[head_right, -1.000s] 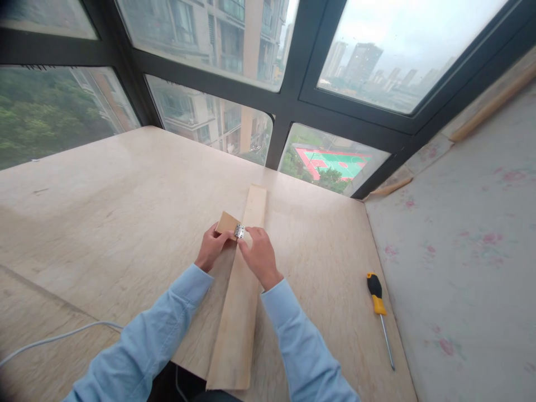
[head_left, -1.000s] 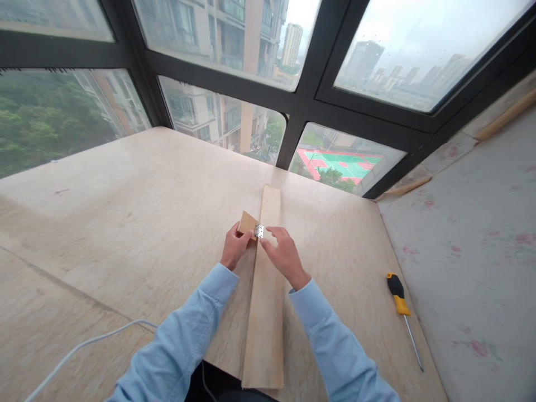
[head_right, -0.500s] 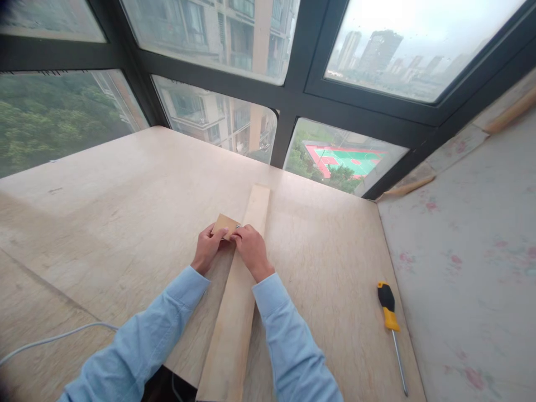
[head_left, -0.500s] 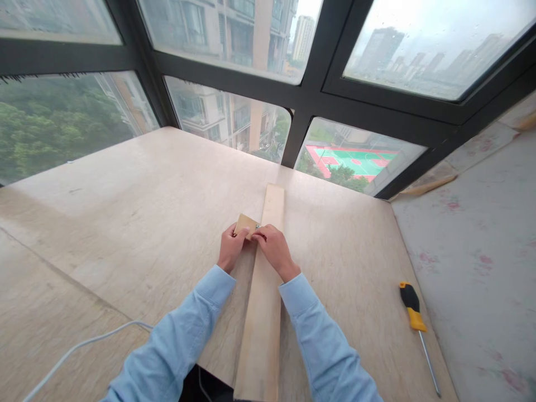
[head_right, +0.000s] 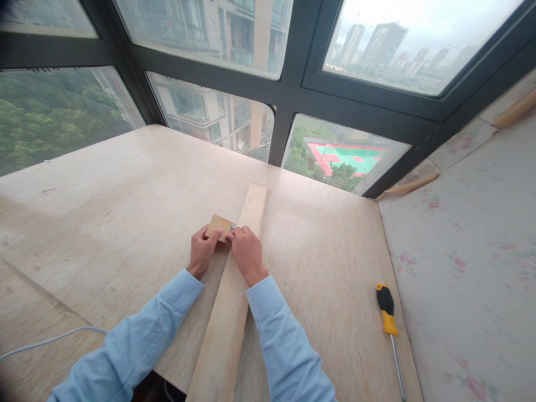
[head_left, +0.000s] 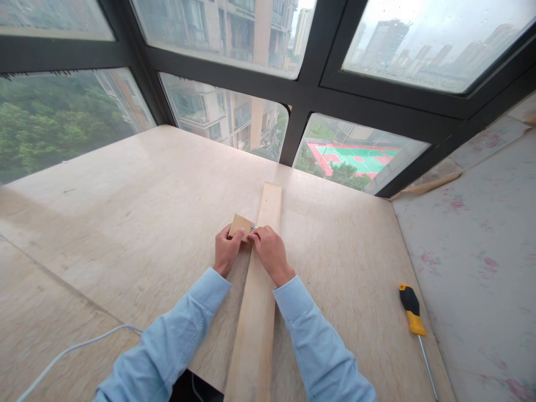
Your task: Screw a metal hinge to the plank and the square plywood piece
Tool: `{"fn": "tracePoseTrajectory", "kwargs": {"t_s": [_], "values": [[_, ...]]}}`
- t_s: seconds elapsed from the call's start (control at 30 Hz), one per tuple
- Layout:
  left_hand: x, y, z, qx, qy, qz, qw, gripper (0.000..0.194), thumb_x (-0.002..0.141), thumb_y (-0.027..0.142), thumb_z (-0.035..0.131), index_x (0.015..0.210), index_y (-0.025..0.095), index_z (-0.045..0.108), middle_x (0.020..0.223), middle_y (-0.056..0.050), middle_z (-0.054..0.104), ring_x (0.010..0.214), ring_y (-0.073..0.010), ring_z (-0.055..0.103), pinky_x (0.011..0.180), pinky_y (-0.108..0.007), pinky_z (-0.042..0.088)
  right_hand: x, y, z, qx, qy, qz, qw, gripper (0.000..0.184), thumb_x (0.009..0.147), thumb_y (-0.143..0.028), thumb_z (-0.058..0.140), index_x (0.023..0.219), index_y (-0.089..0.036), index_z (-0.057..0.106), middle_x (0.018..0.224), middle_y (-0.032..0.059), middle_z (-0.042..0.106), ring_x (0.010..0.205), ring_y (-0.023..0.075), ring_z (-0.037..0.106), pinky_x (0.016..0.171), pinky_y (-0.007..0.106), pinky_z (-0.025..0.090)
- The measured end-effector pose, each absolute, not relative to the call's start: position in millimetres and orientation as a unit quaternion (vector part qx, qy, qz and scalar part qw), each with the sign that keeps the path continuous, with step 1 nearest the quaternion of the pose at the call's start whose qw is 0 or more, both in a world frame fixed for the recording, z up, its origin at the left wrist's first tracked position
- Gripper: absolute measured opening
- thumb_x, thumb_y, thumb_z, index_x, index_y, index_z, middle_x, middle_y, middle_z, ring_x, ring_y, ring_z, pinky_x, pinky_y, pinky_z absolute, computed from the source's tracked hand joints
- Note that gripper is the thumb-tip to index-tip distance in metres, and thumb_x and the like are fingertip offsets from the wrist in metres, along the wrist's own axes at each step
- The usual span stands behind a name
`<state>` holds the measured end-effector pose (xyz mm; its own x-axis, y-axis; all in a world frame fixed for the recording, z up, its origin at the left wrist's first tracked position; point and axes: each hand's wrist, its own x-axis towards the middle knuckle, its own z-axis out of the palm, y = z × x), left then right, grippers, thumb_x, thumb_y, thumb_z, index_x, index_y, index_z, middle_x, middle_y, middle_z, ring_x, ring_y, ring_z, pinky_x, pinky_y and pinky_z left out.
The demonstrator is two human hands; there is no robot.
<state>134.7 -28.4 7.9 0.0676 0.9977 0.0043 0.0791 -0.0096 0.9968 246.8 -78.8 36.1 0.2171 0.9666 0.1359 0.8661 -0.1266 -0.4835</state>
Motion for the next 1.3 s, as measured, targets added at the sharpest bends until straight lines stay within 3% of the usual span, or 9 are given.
{"fn": "tracePoseTrajectory", "kwargs": {"t_s": [0.4,0.6,0.87,1.3], "values": [[133,-31,16,0.575,0.509,0.452,0.454,0.019,0.074,0.033,0.057,0.071,0.014,0.058,0.064,0.002,0.056,0.058,-0.0109,0.049,0.052,-0.02,0.04,246,-81,41,-0.742,-0.644,0.085,0.166,0.017,0.098,-0.026,0.044,0.097,-0.019,0.06,0.096,0.0053,0.064,0.085,0.0166,0.062,0.066,0.026,0.041],[133,-27,7,0.541,0.503,0.454,0.498,0.024,0.074,0.036,0.057,0.081,0.013,0.062,0.074,-0.001,0.061,0.063,-0.0133,0.055,0.053,-0.021,0.044,253,-83,41,-0.715,-0.67,0.075,0.187,0.018,0.1,-0.027,0.041,0.097,-0.021,0.057,0.097,0.004,0.063,0.084,0.016,0.06,0.063,0.025,0.04],[132,-29,13,0.567,0.521,0.44,0.462,0.023,0.075,0.036,0.056,0.076,0.013,0.06,0.068,0.0,0.058,0.059,-0.0127,0.051,0.052,-0.022,0.041,256,-84,40,-0.696,-0.683,0.082,0.207,0.015,0.098,-0.022,0.042,0.095,-0.02,0.057,0.098,0.0041,0.063,0.088,0.0162,0.059,0.065,0.025,0.04],[133,-31,14,0.599,0.534,0.429,0.415,0.018,0.078,0.032,0.052,0.077,0.015,0.056,0.068,0.001,0.057,0.061,-0.0134,0.049,0.058,-0.024,0.039,256,-81,37,-0.664,-0.69,0.1,0.27,0.017,0.094,-0.018,0.045,0.093,-0.018,0.062,0.094,0.0066,0.064,0.09,0.0176,0.058,0.08,0.028,0.044]]}}
